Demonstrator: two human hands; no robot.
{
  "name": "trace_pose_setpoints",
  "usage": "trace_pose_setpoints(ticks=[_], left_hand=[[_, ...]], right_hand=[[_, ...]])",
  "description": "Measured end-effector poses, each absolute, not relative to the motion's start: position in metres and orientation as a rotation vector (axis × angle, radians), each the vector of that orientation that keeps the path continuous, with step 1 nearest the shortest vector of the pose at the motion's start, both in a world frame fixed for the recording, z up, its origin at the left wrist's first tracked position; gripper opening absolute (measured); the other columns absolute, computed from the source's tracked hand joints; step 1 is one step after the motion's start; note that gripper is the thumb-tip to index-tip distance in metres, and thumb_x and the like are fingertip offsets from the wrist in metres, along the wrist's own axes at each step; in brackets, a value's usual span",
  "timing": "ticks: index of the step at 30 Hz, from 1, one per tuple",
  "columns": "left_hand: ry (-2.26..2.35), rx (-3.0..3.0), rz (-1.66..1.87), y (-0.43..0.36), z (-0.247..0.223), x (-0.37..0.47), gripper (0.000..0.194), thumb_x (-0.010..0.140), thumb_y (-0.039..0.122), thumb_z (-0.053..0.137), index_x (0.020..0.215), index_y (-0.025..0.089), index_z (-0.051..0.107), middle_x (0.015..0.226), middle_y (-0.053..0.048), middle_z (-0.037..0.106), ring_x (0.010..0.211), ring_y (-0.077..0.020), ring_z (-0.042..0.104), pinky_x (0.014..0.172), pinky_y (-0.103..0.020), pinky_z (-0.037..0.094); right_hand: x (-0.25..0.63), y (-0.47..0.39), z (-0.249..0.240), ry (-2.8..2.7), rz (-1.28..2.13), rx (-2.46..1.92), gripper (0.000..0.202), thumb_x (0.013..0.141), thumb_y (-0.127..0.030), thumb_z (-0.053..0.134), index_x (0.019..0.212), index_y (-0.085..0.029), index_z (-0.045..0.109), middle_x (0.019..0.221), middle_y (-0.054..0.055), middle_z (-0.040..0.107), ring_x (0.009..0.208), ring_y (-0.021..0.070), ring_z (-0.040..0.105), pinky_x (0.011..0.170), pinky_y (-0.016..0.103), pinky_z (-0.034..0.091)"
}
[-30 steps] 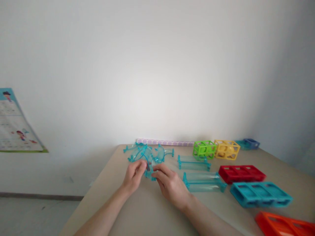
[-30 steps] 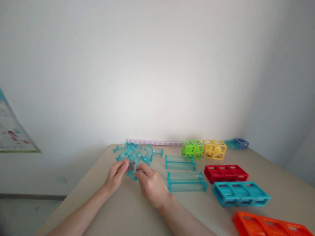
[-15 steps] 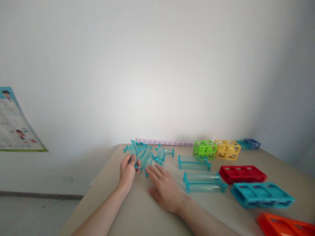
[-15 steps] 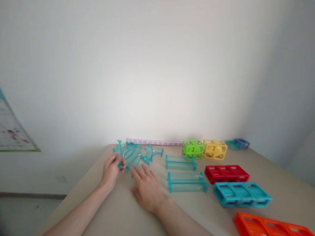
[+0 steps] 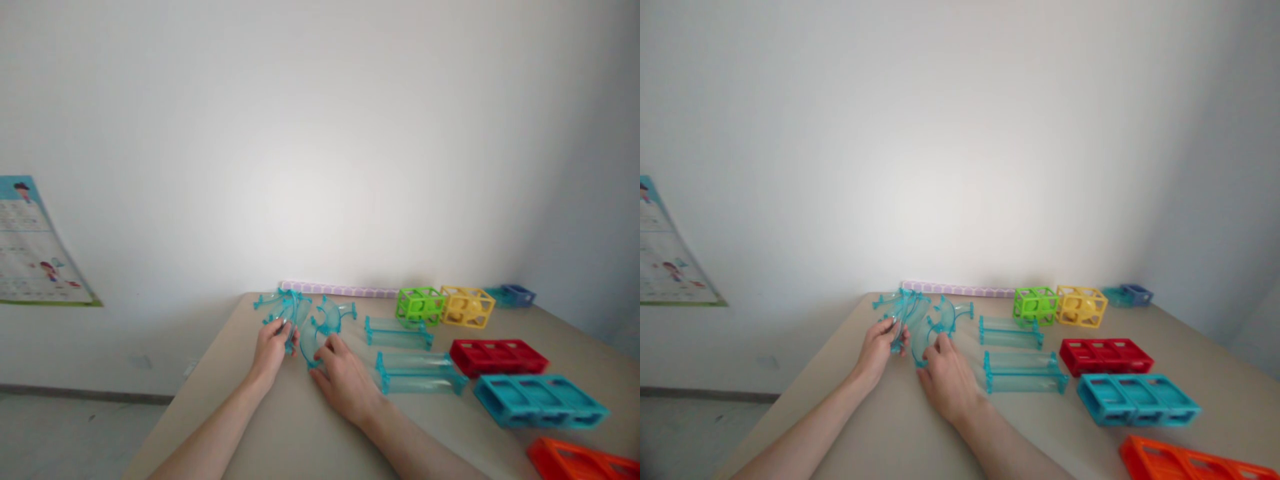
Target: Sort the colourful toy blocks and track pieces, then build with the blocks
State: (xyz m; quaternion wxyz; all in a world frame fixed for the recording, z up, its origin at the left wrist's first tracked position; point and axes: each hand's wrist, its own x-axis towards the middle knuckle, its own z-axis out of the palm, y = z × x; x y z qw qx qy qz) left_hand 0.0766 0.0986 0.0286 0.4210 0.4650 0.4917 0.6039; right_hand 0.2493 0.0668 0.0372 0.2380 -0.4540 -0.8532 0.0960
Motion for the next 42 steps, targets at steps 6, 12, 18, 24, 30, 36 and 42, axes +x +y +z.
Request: trace_pose_setpoints(ticks=[6,12,18,24,30,36,42], left_hand=[[1.293,1.219,1.343,0.098,0.02,0.083,0.031,0.069,0.045,0.065,0.061,0.016,0.06,0.038,0.003,0.049,0.033,-0.0122,0.045,0.03,-0.02,0.036],[1.249,1.265,1.301,0.095,0.018,0.09,0.027,0.066,0.041,0.069,0.061,0.015,0.061,0.04,0.003,0.05,0.035,-0.0112,0.045,0.031,-0.019,0.036],[1.179,1.185,1.437,0.095,0.025,0.087,0.032,0.065,0.045,0.069,0.061,0.014,0.061,0.051,0.001,0.053,0.045,-0.0122,0.05,0.037,-0.022,0.043],[1.094,1.081,1.513,0.096,0.028,0.085,0.024,0.065,0.036,0.066,0.072,0.014,0.063,0.052,0.001,0.055,0.047,-0.012,0.048,0.041,-0.022,0.041],[0.985,1.059,1.477,0.093,0.03,0.089,0.014,0.06,0.026,0.068,0.067,0.014,0.065,0.061,-0.003,0.064,0.06,-0.0144,0.058,0.054,-0.023,0.042],[0.904,1.085,1.401,0.09,0.031,0.093,0.018,0.06,0.03,0.073,0.063,0.013,0.068,0.069,-0.007,0.07,0.069,-0.0195,0.063,0.063,-0.027,0.045],[0.913,0.958,1.518,0.087,0.039,0.094,0.029,0.065,0.041,0.073,0.075,0.014,0.069,0.069,-0.004,0.07,0.068,-0.0186,0.063,0.06,-0.025,0.044]], right_hand=[[0.245,0.062,0.034,-2.347,0.189,-1.229,0.038,0.081,-0.03,0.065,0.118,-0.025,0.06,0.108,0.011,0.056,0.104,0.0271,0.055,0.09,0.039,0.045],[0.243,0.068,0.037,-2.322,0.181,-1.356,0.012,0.081,-0.024,0.063,0.088,-0.015,0.067,0.095,0.013,0.064,0.096,0.0284,0.059,0.083,0.038,0.047],[0.242,0.073,0.032,-2.173,0.288,-1.332,0.018,0.087,-0.015,0.05,0.097,-0.015,0.064,0.096,0.011,0.068,0.095,0.0232,0.062,0.081,0.029,0.046],[0.246,0.077,0.024,-1.851,0.672,-1.189,0.033,0.097,-0.027,0.033,0.096,-0.017,0.064,0.081,0.005,0.069,0.069,0.0175,0.064,0.065,0.025,0.047],[0.251,0.074,0.027,-1.663,0.811,-0.862,0.035,0.096,-0.039,0.04,0.113,-0.019,0.064,0.108,0.008,0.067,0.097,0.0209,0.062,0.083,0.031,0.05],[0.251,0.07,0.028,-1.737,0.9,-0.682,0.031,0.091,-0.031,0.051,0.12,-0.022,0.059,0.12,0.009,0.062,0.109,0.0222,0.059,0.089,0.035,0.05],[0.249,0.072,0.016,-1.769,0.929,-0.731,0.034,0.079,-0.014,0.061,0.112,-0.022,0.058,0.111,0.006,0.065,0.103,0.0206,0.06,0.086,0.035,0.05]])
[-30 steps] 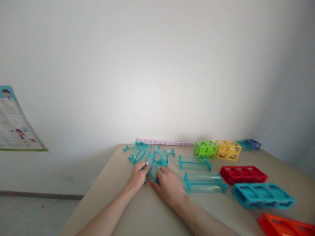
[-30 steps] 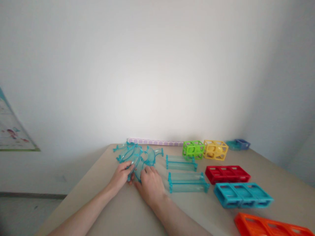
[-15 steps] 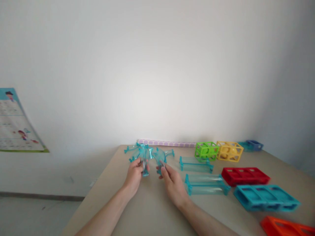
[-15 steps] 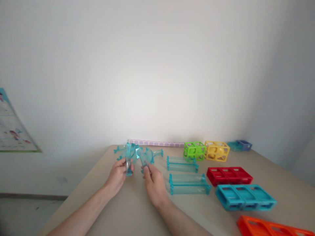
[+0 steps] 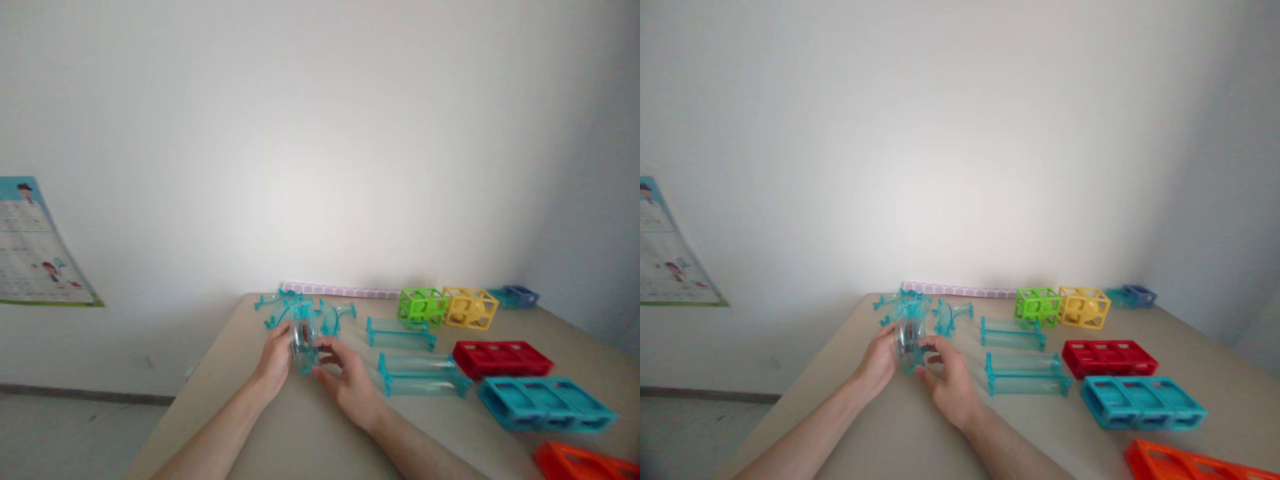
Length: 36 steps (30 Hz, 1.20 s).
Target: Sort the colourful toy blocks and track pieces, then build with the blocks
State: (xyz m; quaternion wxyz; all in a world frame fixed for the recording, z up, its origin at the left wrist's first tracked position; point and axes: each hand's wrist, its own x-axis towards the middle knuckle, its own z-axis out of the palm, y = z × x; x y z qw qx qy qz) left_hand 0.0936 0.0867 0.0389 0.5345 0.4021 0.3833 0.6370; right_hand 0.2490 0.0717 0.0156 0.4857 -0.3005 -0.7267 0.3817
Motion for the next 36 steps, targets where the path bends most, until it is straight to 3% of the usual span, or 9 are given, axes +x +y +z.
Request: trace_pose_setpoints(ticks=[6,8,11,15,36], left_hand=[[0.855,0.732,1.566,0.081,0.049,0.094,0.064,0.069,0.067,0.062,0.104,0.014,0.066,0.076,-0.006,0.069,0.061,-0.0164,0.061,0.058,-0.027,0.047],[0.906,0.826,1.592,0.082,0.047,0.094,0.058,0.066,0.06,0.07,0.103,0.014,0.067,0.077,-0.004,0.068,0.062,-0.0149,0.06,0.057,-0.025,0.046],[1.004,0.952,1.632,0.086,0.043,0.094,0.041,0.062,0.045,0.079,0.086,0.013,0.07,0.068,-0.001,0.064,0.06,-0.0117,0.057,0.056,-0.021,0.043],[1.025,0.912,1.608,0.087,0.042,0.095,0.035,0.066,0.045,0.076,0.074,0.013,0.068,0.062,0.0,0.062,0.054,-0.0103,0.053,0.054,-0.021,0.043],[1.038,0.822,1.681,0.086,0.042,0.097,0.034,0.066,0.045,0.075,0.075,0.017,0.057,0.06,0.006,0.054,0.05,-0.0088,0.05,0.049,-0.019,0.042]], right_hand=[[0.25,0.069,0.018,-1.932,0.877,-0.887,0.032,0.07,-0.007,0.064,0.099,-0.022,0.059,0.1,0.002,0.064,0.092,0.0199,0.059,0.083,0.034,0.046],[0.25,0.069,0.018,-1.948,0.88,-0.936,0.032,0.07,-0.008,0.065,0.098,-0.022,0.059,0.098,0.001,0.064,0.089,0.0197,0.058,0.081,0.033,0.045],[0.25,0.069,0.019,-1.965,0.879,-0.997,0.032,0.069,-0.009,0.066,0.098,-0.021,0.059,0.094,0.001,0.065,0.085,0.0194,0.057,0.08,0.033,0.044],[0.249,0.069,0.021,-1.99,0.878,-1.024,0.03,0.068,-0.01,0.068,0.095,-0.02,0.06,0.089,0.0,0.065,0.083,0.0191,0.057,0.077,0.031,0.042],[0.253,0.065,0.026,-2.122,0.791,-1.024,0.036,0.064,-0.012,0.072,0.09,-0.021,0.049,0.092,0.001,0.057,0.087,0.0184,0.052,0.077,0.028,0.038]])
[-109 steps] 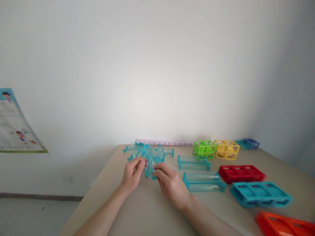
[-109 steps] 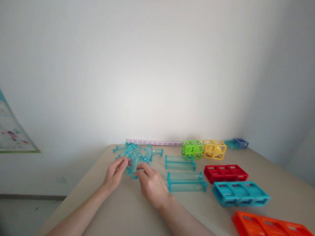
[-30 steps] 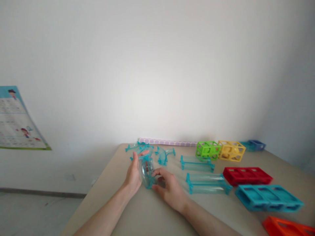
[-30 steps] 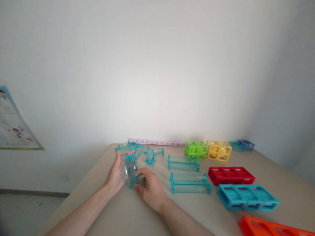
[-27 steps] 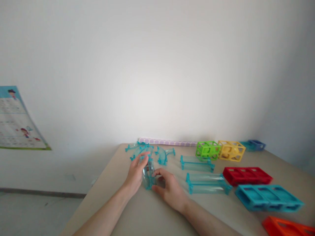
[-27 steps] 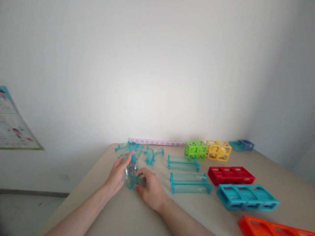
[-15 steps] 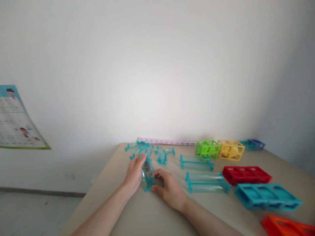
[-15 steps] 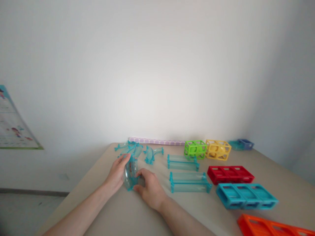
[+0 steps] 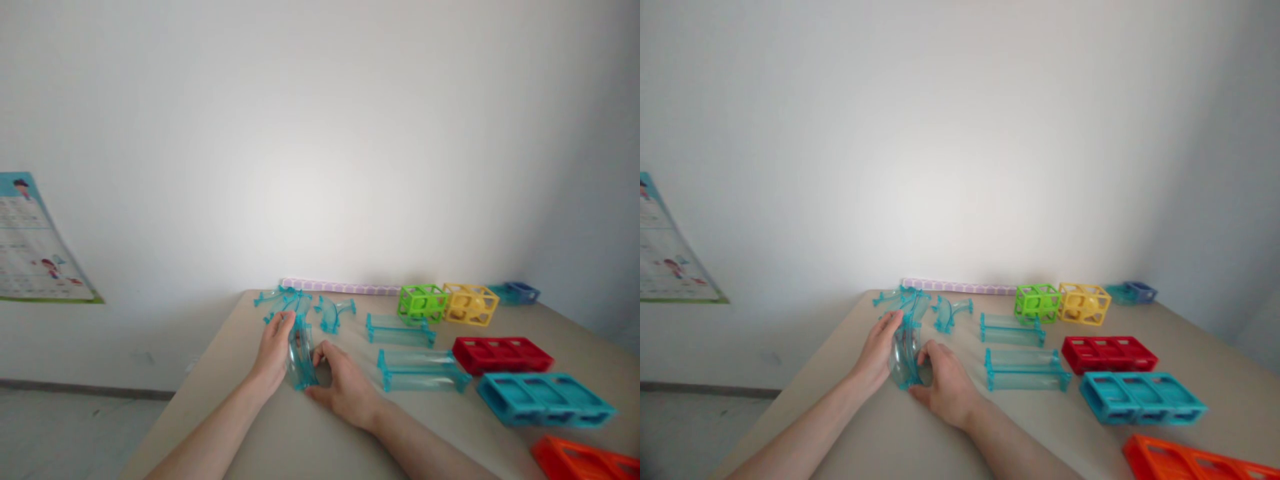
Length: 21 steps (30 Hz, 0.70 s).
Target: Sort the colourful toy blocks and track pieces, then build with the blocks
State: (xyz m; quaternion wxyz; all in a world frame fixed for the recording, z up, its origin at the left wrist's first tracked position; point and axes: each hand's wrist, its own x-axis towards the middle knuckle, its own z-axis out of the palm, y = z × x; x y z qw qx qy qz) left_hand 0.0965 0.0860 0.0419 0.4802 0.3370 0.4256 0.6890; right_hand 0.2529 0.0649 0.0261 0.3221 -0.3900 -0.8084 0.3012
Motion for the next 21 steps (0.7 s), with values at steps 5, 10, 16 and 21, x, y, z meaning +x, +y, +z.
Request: trace_pose_setpoints(ticks=[5,10,16,21], left_hand=[[0.952,0.783,1.672,0.086,0.043,0.094,0.032,0.067,0.041,0.075,0.075,0.016,0.057,0.06,0.005,0.056,0.051,-0.0095,0.055,0.048,-0.018,0.042],[0.747,0.609,1.649,0.084,0.052,0.086,0.023,0.069,0.031,0.074,0.08,0.015,0.061,0.066,0.001,0.064,0.052,-0.0122,0.059,0.053,-0.024,0.049],[0.613,0.452,1.632,0.084,0.055,0.079,0.008,0.078,0.026,0.064,0.079,0.018,0.061,0.075,-0.003,0.069,0.055,-0.015,0.06,0.057,-0.03,0.05],[0.578,0.463,1.635,0.085,0.053,0.08,0.007,0.078,0.025,0.063,0.079,0.019,0.061,0.075,-0.003,0.069,0.055,-0.0148,0.06,0.059,-0.03,0.051]], right_hand=[[0.252,0.064,0.028,-2.121,0.785,-1.06,0.037,0.064,-0.015,0.071,0.09,-0.021,0.045,0.09,0.0,0.055,0.081,0.0175,0.05,0.073,0.028,0.038],[0.252,0.06,0.032,-2.088,0.704,-0.898,0.039,0.067,-0.01,0.066,0.096,-0.022,0.043,0.098,0.001,0.054,0.092,0.018,0.051,0.083,0.03,0.039],[0.255,0.056,0.036,-2.062,0.581,-0.708,0.038,0.073,-0.01,0.061,0.103,-0.023,0.041,0.107,0.004,0.054,0.101,0.0191,0.05,0.09,0.032,0.039],[0.255,0.054,0.038,-2.079,0.541,-0.71,0.037,0.072,-0.01,0.059,0.102,-0.023,0.041,0.106,0.005,0.053,0.101,0.0196,0.051,0.091,0.033,0.039]])
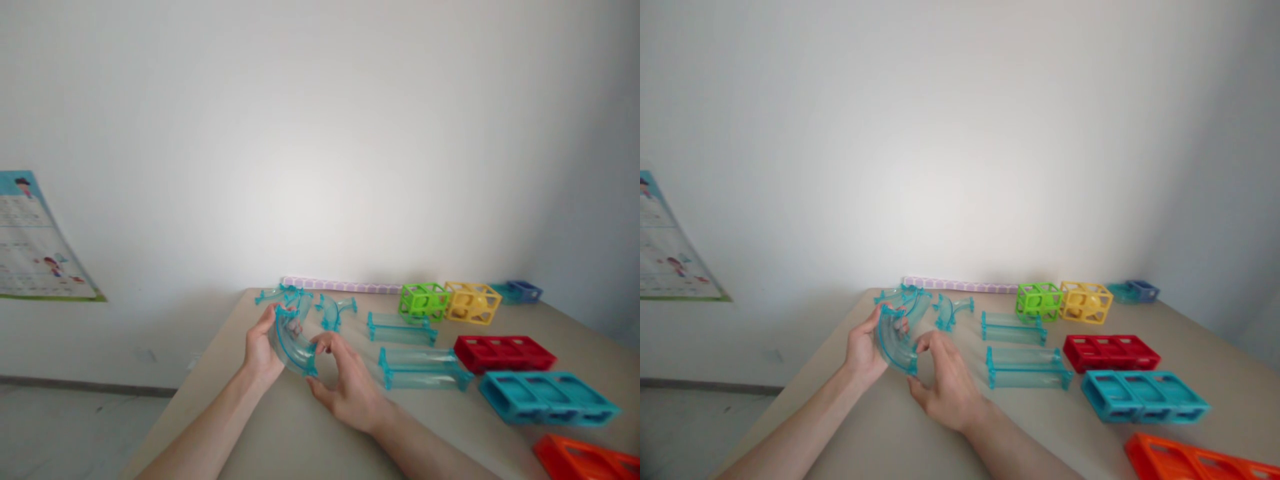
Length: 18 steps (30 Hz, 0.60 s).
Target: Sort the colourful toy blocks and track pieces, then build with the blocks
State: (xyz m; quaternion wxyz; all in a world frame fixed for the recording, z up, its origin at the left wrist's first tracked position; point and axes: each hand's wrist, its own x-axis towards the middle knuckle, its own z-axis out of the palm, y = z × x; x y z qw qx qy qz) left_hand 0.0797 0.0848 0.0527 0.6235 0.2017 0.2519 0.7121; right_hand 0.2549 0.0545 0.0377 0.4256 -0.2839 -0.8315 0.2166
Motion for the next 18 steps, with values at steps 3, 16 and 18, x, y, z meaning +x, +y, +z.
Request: trace_pose_setpoints(ticks=[3,16,18], left_hand=[[0.633,0.438,1.644,0.084,0.055,0.081,0.008,0.077,0.024,0.062,0.08,0.017,0.062,0.074,-0.003,0.069,0.057,-0.0163,0.063,0.06,-0.031,0.052],[0.825,0.858,1.035,0.064,0.043,0.105,0.008,0.062,0.01,0.068,0.066,0.015,0.063,0.065,0.0,0.063,0.063,-0.0126,0.059,0.056,-0.021,0.042],[0.824,0.954,0.948,0.059,0.042,0.107,0.005,0.064,0.012,0.066,0.067,0.015,0.063,0.067,-0.001,0.064,0.065,-0.0136,0.06,0.06,-0.021,0.042]], right_hand=[[0.254,0.052,0.04,-2.111,0.471,-0.73,0.041,0.072,-0.008,0.055,0.108,-0.021,0.041,0.108,0.006,0.052,0.104,0.0206,0.049,0.093,0.034,0.039],[0.238,0.016,0.064,-2.369,0.035,-1.298,0.081,0.056,-0.009,0.056,0.135,-0.012,0.037,0.119,0.019,0.054,0.101,0.0322,0.055,0.089,0.043,0.045],[0.233,0.011,0.061,-2.452,0.018,-1.347,0.087,0.054,-0.011,0.06,0.138,-0.009,0.036,0.123,0.023,0.054,0.103,0.0357,0.055,0.088,0.045,0.045]])
